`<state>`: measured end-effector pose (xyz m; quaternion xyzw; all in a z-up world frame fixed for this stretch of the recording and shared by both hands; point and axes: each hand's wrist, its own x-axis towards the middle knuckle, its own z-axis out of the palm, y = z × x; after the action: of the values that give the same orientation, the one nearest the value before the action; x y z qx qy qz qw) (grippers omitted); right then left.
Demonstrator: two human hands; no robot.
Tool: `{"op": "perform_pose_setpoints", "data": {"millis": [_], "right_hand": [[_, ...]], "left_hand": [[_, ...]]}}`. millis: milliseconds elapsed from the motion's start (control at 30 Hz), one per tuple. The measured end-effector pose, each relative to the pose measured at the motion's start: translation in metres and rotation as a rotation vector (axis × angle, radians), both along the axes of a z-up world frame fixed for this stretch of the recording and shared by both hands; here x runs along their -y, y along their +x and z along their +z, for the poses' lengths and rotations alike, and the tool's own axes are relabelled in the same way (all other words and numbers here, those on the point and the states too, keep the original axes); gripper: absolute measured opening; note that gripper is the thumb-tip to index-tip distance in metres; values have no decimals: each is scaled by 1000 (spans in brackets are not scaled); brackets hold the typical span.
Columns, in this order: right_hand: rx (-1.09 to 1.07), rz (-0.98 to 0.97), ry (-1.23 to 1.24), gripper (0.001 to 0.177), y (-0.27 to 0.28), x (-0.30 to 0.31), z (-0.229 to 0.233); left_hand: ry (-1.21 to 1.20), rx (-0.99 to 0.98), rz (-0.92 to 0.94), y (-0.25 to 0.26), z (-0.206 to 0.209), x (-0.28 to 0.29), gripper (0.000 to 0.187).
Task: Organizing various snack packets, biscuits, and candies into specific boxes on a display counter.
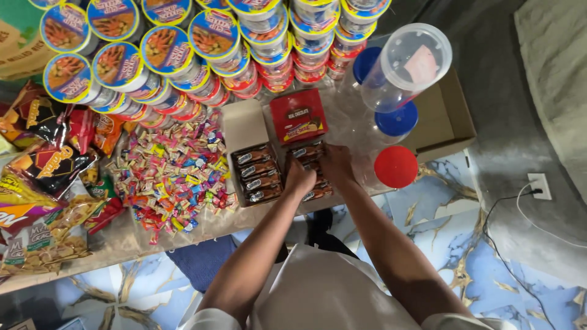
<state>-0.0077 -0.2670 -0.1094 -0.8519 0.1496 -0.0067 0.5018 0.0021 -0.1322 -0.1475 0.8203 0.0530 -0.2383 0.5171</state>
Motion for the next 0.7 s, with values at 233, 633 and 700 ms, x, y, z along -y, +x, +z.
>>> {"op": "perform_pose_setpoints", "data": {"millis": [233, 633, 700], "right_hand": [[-23, -159, 257, 28, -11, 2, -45], [-6, -87, 1150, 38, -12, -29, 45], [-90, 1, 1121, 32, -9, -40, 49]], "left_hand": [[97, -24, -9, -14, 37, 4, 67], [-98, 297, 216, -20, 93, -89, 45], [-163, 371, 216, -14, 93, -115, 35]]}}
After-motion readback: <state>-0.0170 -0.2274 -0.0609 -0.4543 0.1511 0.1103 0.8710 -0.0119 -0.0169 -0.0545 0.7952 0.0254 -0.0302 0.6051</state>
